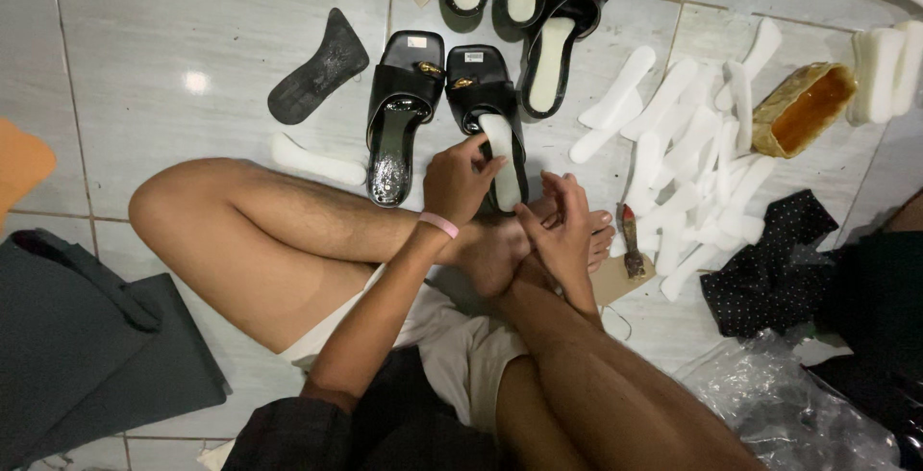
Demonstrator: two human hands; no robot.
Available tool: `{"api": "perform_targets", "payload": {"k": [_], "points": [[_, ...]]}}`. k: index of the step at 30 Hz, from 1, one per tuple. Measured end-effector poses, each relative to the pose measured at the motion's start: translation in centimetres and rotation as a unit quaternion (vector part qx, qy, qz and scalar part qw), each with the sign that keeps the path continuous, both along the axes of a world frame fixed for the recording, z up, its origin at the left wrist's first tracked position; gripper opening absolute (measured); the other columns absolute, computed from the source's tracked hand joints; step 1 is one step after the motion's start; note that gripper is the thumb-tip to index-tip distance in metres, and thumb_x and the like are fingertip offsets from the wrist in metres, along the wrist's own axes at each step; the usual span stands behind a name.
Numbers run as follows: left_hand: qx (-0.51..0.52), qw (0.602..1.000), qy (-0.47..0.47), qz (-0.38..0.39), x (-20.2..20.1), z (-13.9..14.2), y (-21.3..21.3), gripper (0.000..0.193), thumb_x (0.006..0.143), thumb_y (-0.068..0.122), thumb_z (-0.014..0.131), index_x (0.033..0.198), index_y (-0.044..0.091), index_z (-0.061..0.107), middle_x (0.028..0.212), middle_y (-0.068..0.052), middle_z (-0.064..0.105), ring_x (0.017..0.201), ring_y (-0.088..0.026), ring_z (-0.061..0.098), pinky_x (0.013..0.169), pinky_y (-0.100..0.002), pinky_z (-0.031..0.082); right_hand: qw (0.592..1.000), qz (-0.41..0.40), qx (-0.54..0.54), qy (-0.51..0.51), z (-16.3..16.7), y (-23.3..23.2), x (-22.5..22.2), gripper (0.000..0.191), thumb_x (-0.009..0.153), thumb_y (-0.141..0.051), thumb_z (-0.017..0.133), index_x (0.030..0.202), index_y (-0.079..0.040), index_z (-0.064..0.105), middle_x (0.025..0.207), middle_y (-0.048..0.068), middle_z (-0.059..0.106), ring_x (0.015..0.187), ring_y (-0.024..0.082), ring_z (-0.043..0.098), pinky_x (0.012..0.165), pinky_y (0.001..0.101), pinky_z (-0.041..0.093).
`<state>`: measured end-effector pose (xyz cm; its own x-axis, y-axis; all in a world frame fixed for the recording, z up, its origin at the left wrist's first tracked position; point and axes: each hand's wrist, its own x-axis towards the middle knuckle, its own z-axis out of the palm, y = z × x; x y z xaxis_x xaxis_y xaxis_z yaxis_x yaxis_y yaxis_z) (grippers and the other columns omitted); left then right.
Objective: The person sits on the floor and assembles black slide sandals by inserting white foam insoles into the shoe uppers. They handle multiple pairs, picking up insoles and shoes, aligning them, and pressing the insoles into place.
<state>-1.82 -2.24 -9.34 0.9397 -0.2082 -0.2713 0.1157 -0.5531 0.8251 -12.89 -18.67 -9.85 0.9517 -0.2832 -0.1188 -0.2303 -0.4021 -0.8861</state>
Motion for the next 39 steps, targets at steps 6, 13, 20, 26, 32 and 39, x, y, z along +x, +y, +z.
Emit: {"api": "perform_targets", "payload": {"k": [6, 13, 20, 26, 32, 39], "points": [[0.022, 0.999, -0.040, -0.003, -0.2, -0.2, -0.1, 0.034, 0.087, 0.034, 0.078, 0.108, 0.007, 0.074, 0.076, -0.012, 0.072, 0.069, -0.031, 0.069, 0.061, -0.043, 0.053, 1.000, 0.008, -0.013, -0.014, 0.7, 0.3, 0.2, 0.054, 0.084, -0.009, 0.083, 0.132, 0.002, 0.060, 0.129, 0.017, 0.058, 0.120, 0.026, 0.063, 0.103, 0.0345, 0.051], [0.038, 0.998, -0.044, -0.033, 0.0, -0.9, -0.1, 0.036, 0.088, 0.034, 0.077, 0.106, 0.004, 0.072, 0.078, -0.014, 0.072, 0.070, -0.031, 0.071, 0.062, -0.042, 0.055, 0.998, 0.000, -0.048, 0.032, 2.3, 0.7, 0.7, 0.054, 0.080, -0.013, 0.085, 0.128, -0.001, 0.062, 0.118, 0.015, 0.059, 0.105, 0.024, 0.065, 0.078, 0.0315, 0.053], [0.052, 0.996, -0.053, -0.041, 0.0, -1.2, -0.1, 0.035, 0.087, 0.035, 0.080, 0.099, 0.003, 0.073, 0.076, -0.013, 0.072, 0.073, -0.030, 0.071, 0.065, -0.042, 0.055, 0.996, 0.030, -0.084, -0.019, 2.6, 0.8, 0.8, 0.048, 0.084, -0.014, 0.083, 0.126, -0.002, 0.065, 0.116, 0.015, 0.062, 0.108, 0.028, 0.064, 0.093, 0.0366, 0.051], [0.000, 0.999, -0.028, 0.034, 0.0, -0.7, 0.4, 0.053, 0.078, 0.037, 0.086, 0.116, 0.006, 0.066, 0.076, -0.008, 0.072, 0.070, -0.024, 0.072, 0.065, -0.037, 0.056, 0.988, 0.070, -0.123, -0.057, 2.6, 0.7, 0.9, 0.037, 0.089, -0.014, 0.080, 0.124, -0.005, 0.072, 0.119, 0.014, 0.064, 0.116, 0.033, 0.060, 0.102, 0.0407, 0.048], [-0.002, 0.999, -0.051, 0.019, 0.0, 0.0, 1.0, 0.055, 0.079, 0.033, 0.086, 0.125, 0.011, 0.065, 0.076, -0.006, 0.067, 0.069, -0.024, 0.067, 0.062, -0.038, 0.053, 0.989, 0.084, -0.120, -0.035, 3.0, 0.9, 0.9, 0.036, 0.090, -0.013, 0.077, 0.125, -0.006, 0.073, 0.125, 0.016, 0.058, 0.118, 0.034, 0.059, 0.100, 0.0407, 0.050], [-0.009, 0.991, -0.126, 0.042, 0.2, -0.4, 1.3, 0.045, 0.079, 0.024, 0.088, 0.116, 0.012, 0.066, 0.079, -0.005, 0.061, 0.070, -0.023, 0.063, 0.063, -0.037, 0.052, 0.990, 0.078, -0.115, -0.023, 3.2, 1.1, 1.1, 0.036, 0.090, -0.014, 0.077, 0.125, -0.007, 0.073, 0.126, 0.017, 0.055, 0.116, 0.033, 0.061, 0.099, 0.0394, 0.052]]}}
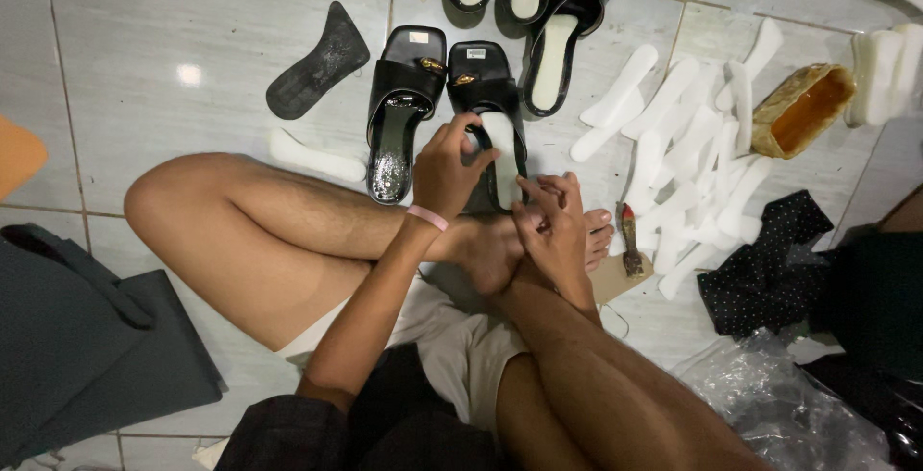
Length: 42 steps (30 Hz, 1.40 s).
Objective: The person sits on the floor and assembles black slide sandals by inserting white foam insoles into the shoe uppers. They handle multiple pairs, picking up insoles and shoes, aligning them, and pressing the insoles into place.
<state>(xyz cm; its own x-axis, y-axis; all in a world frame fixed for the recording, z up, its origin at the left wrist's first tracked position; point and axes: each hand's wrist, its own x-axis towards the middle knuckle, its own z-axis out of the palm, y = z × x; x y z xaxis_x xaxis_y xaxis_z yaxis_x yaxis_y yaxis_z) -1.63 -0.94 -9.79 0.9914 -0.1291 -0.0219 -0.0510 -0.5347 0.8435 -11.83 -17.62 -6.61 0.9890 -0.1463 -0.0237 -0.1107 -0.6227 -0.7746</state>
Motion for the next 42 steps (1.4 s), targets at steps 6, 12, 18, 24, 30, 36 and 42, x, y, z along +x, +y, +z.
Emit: {"api": "perform_targets", "payload": {"k": [6, 12, 18, 24, 30, 36, 42], "points": [[-0.018, 1.000, 0.009, -0.013, 0.2, -0.2, 0.0, 0.035, 0.082, 0.022, 0.086, 0.109, 0.013, 0.066, 0.083, -0.004, 0.064, 0.071, -0.022, 0.065, 0.063, -0.035, 0.053, 0.999, 0.013, -0.023, -0.034, -0.2, -0.1, -0.2, 0.040, 0.089, -0.007, 0.077, 0.128, -0.003, 0.068, 0.122, 0.018, 0.057, 0.112, 0.034, 0.060, 0.097, 0.0407, 0.051], [-0.027, 0.999, 0.024, -0.039, 0.0, -0.2, 0.2, 0.031, 0.091, 0.024, 0.077, 0.121, 0.018, 0.071, 0.086, -0.006, 0.065, 0.075, -0.024, 0.066, 0.067, -0.038, 0.054, 0.999, -0.011, 0.015, -0.047, -0.4, 0.0, -0.3, 0.056, 0.085, -0.002, 0.079, 0.135, 0.003, 0.056, 0.120, 0.020, 0.058, 0.110, 0.032, 0.066, 0.096, 0.0371, 0.055], [-0.033, 0.996, 0.008, -0.087, -0.9, -0.5, 0.6, 0.046, 0.086, 0.032, 0.081, 0.129, 0.021, 0.069, 0.099, -0.010, 0.062, 0.089, -0.026, 0.065, 0.076, -0.040, 0.056, 0.998, -0.012, 0.045, -0.047, -0.5, 0.1, -0.3, 0.062, 0.086, -0.006, 0.082, 0.139, 0.004, 0.052, 0.122, 0.022, 0.056, 0.115, 0.033, 0.067, 0.099, 0.0378, 0.056], [0.055, 0.989, 0.012, -0.140, -1.2, -0.4, 0.4, 0.061, 0.085, 0.046, 0.077, 0.141, 0.029, 0.062, 0.109, -0.013, 0.054, 0.089, -0.027, 0.064, 0.072, -0.039, 0.056, 1.000, -0.004, 0.004, -0.028, -0.8, 0.0, -0.3, 0.065, 0.086, -0.010, 0.083, 0.142, 0.003, 0.053, 0.122, 0.021, 0.065, 0.115, 0.033, 0.068, 0.100, 0.0392, 0.053], [0.105, 0.985, 0.007, -0.139, -1.3, -0.7, -0.2, 0.065, 0.091, 0.047, 0.072, 0.150, 0.031, 0.051, 0.109, -0.012, 0.053, 0.086, -0.027, 0.063, 0.069, -0.040, 0.055, 1.000, 0.000, 0.002, -0.021, -0.6, -0.1, -0.2, 0.066, 0.086, -0.013, 0.082, 0.144, 0.002, 0.053, 0.124, 0.020, 0.068, 0.114, 0.033, 0.067, 0.102, 0.0405, 0.051], [0.106, 0.980, 0.057, -0.158, -1.5, -1.8, -0.3, 0.065, 0.093, 0.051, 0.068, 0.152, 0.031, 0.047, 0.110, -0.014, 0.052, 0.079, -0.027, 0.063, 0.065, -0.039, 0.056, 1.000, 0.004, 0.004, -0.021, -0.3, 0.1, -0.2, 0.065, 0.089, -0.014, 0.081, 0.145, 0.002, 0.052, 0.125, 0.020, 0.068, 0.115, 0.033, 0.067, 0.103, 0.0406, 0.051], [0.074, 0.983, 0.074, -0.148, -1.0, -1.7, -0.1, 0.079, 0.092, 0.055, 0.068, 0.157, 0.021, 0.038, 0.105, -0.014, 0.052, 0.075, -0.027, 0.062, 0.063, -0.040, 0.055, 1.000, -0.002, -0.004, -0.016, -0.5, 0.1, -0.3, 0.064, 0.089, -0.016, 0.081, 0.144, 0.001, 0.053, 0.125, 0.020, 0.068, 0.116, 0.033, 0.067, 0.102, 0.0411, 0.052]]}}
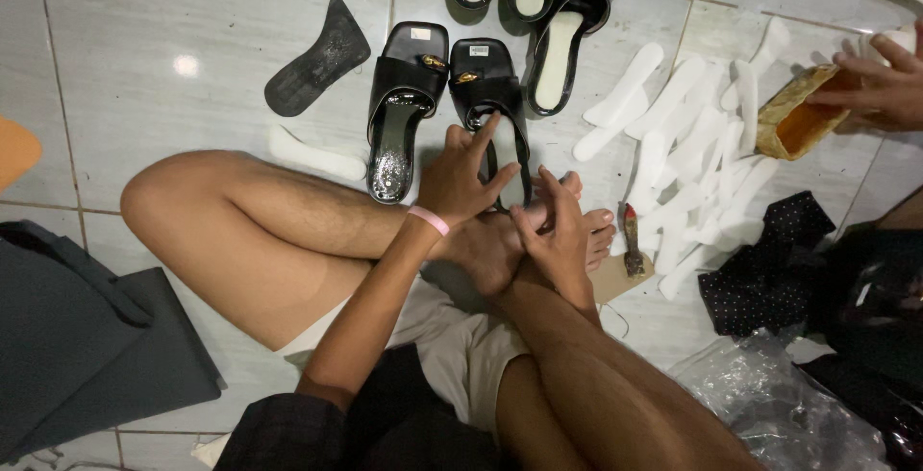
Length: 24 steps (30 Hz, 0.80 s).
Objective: The person sits on the floor and assembles black slide sandals by inserting white foam insoles into the shoe uppers. They handle multiple pairs, picking up insoles and shoes, aligning them, and pressing the insoles into place.
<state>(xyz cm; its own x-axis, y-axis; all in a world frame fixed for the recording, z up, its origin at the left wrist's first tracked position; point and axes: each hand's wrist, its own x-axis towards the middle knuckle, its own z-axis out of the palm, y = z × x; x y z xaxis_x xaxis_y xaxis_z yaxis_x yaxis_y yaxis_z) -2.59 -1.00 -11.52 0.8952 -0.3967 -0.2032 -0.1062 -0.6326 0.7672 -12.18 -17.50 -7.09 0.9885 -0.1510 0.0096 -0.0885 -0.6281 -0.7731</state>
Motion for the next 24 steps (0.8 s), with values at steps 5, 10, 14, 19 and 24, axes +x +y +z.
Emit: {"api": "perform_targets", "payload": {"k": [5, 10, 14, 19, 24], "points": [[0.032, 0.999, -0.015, -0.013, 0.3, 0.7, -0.1, 0.081, 0.090, 0.057, 0.068, 0.157, 0.020, 0.039, 0.104, -0.016, 0.054, 0.076, -0.030, 0.063, 0.062, -0.041, 0.055, 1.000, 0.001, -0.001, 0.004, -0.2, 0.0, -0.1, 0.065, 0.089, -0.016, 0.081, 0.145, 0.000, 0.052, 0.125, 0.020, 0.068, 0.117, 0.033, 0.067, 0.103, 0.0413, 0.052], [0.070, 0.997, 0.012, -0.032, 0.5, 1.0, -0.2, 0.079, 0.091, 0.059, 0.067, 0.156, 0.023, 0.040, 0.109, -0.016, 0.057, 0.076, -0.032, 0.066, 0.065, -0.043, 0.055, 1.000, -0.007, 0.017, 0.005, -0.2, 0.0, -0.3, 0.066, 0.088, -0.014, 0.081, 0.145, 0.000, 0.052, 0.126, 0.020, 0.069, 0.118, 0.031, 0.068, 0.103, 0.0395, 0.052], [0.053, 0.998, 0.018, -0.035, 0.8, 0.6, 0.1, 0.080, 0.089, 0.061, 0.066, 0.154, 0.022, 0.041, 0.113, -0.016, 0.056, 0.079, -0.032, 0.068, 0.062, -0.042, 0.057, 0.999, -0.014, 0.030, 0.012, -0.3, 0.1, -0.2, 0.066, 0.088, -0.013, 0.081, 0.146, 0.000, 0.052, 0.126, 0.020, 0.068, 0.118, 0.030, 0.068, 0.104, 0.0384, 0.052], [0.028, 0.998, -0.056, 0.012, -0.1, 0.8, 0.6, 0.074, 0.091, 0.064, 0.065, 0.152, 0.028, 0.045, 0.109, -0.013, 0.057, 0.082, -0.032, 0.067, 0.066, -0.043, 0.057, 1.000, -0.005, 0.002, 0.011, -0.3, 0.0, -0.1, 0.065, 0.088, -0.013, 0.081, 0.145, 0.001, 0.053, 0.125, 0.020, 0.067, 0.117, 0.032, 0.067, 0.102, 0.0385, 0.052], [0.096, 0.995, 0.006, -0.014, 0.0, 2.4, 0.5, 0.060, 0.095, 0.055, 0.060, 0.152, 0.041, 0.048, 0.107, -0.013, 0.054, 0.076, -0.034, 0.066, 0.067, -0.047, 0.057, 1.000, -0.007, -0.003, 0.006, -0.4, 0.1, -0.3, 0.065, 0.090, -0.015, 0.081, 0.145, 0.001, 0.052, 0.127, 0.021, 0.067, 0.117, 0.031, 0.067, 0.101, 0.0382, 0.053]]}}
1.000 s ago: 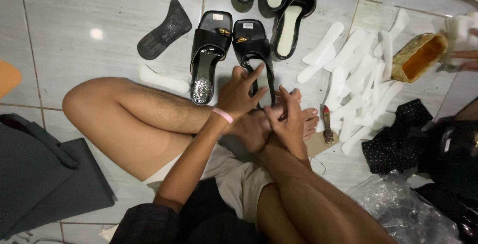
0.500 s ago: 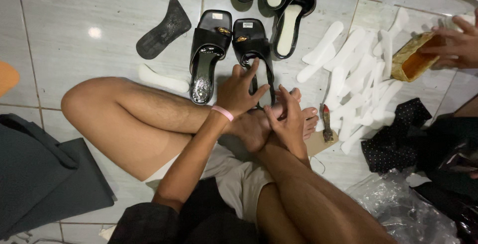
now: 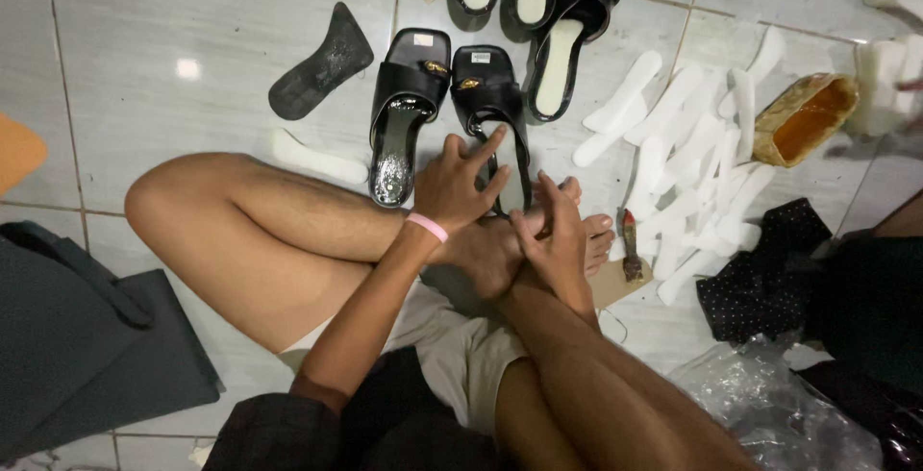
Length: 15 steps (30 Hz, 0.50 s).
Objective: The person sits on the floor and assembles black slide sandals by inserting white foam insoles into the shoe uppers. They handle multiple pairs, picking up insoles and shoes, aligning them, and pressing the insoles into place.
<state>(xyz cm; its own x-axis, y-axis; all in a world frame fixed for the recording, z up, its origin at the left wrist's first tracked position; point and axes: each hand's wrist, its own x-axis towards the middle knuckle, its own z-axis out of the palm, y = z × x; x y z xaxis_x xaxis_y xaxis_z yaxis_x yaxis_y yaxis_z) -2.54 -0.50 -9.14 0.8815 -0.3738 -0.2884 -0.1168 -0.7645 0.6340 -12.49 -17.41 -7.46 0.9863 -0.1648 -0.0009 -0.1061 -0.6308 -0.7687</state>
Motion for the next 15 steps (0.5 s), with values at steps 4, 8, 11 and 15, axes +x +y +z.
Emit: {"api": "perform_targets", "payload": {"k": [4, 8, 11, 15], "points": [[0.038, 0.999, -0.032, -0.003, 0.4, 1.4, -0.4, 0.057, 0.092, 0.054, 0.062, 0.147, 0.038, 0.052, 0.106, -0.016, 0.054, 0.076, -0.036, 0.066, 0.064, -0.051, 0.055, 1.000, 0.001, 0.011, -0.004, 0.2, 0.0, 0.1, 0.064, 0.089, -0.015, 0.080, 0.144, 0.001, 0.052, 0.129, 0.022, 0.066, 0.118, 0.032, 0.066, 0.102, 0.0394, 0.052], [0.028, 0.999, -0.018, -0.013, 0.9, 1.5, -0.6, 0.060, 0.090, 0.052, 0.063, 0.146, 0.032, 0.052, 0.109, -0.019, 0.054, 0.078, -0.039, 0.068, 0.063, -0.053, 0.055, 1.000, 0.013, -0.008, 0.004, 0.8, 0.1, 0.4, 0.063, 0.088, -0.015, 0.078, 0.143, 0.001, 0.053, 0.127, 0.022, 0.066, 0.116, 0.034, 0.067, 0.101, 0.0410, 0.052], [0.024, 1.000, 0.002, -0.007, 1.0, 1.0, -0.9, 0.062, 0.089, 0.051, 0.062, 0.147, 0.030, 0.051, 0.111, -0.019, 0.056, 0.078, -0.040, 0.069, 0.065, -0.056, 0.054, 1.000, 0.019, -0.018, -0.002, 1.3, 0.2, 0.5, 0.061, 0.089, -0.015, 0.078, 0.144, 0.000, 0.054, 0.126, 0.022, 0.067, 0.116, 0.034, 0.067, 0.101, 0.0416, 0.051], [0.020, 0.999, -0.027, -0.009, 0.7, 0.2, -1.2, 0.065, 0.091, 0.053, 0.062, 0.150, 0.028, 0.049, 0.110, -0.020, 0.058, 0.077, -0.041, 0.069, 0.067, -0.054, 0.056, 1.000, 0.017, -0.024, 0.003, 1.6, 0.3, 0.6, 0.061, 0.089, -0.014, 0.077, 0.143, 0.000, 0.054, 0.124, 0.021, 0.067, 0.113, 0.034, 0.066, 0.100, 0.0407, 0.051]]}}
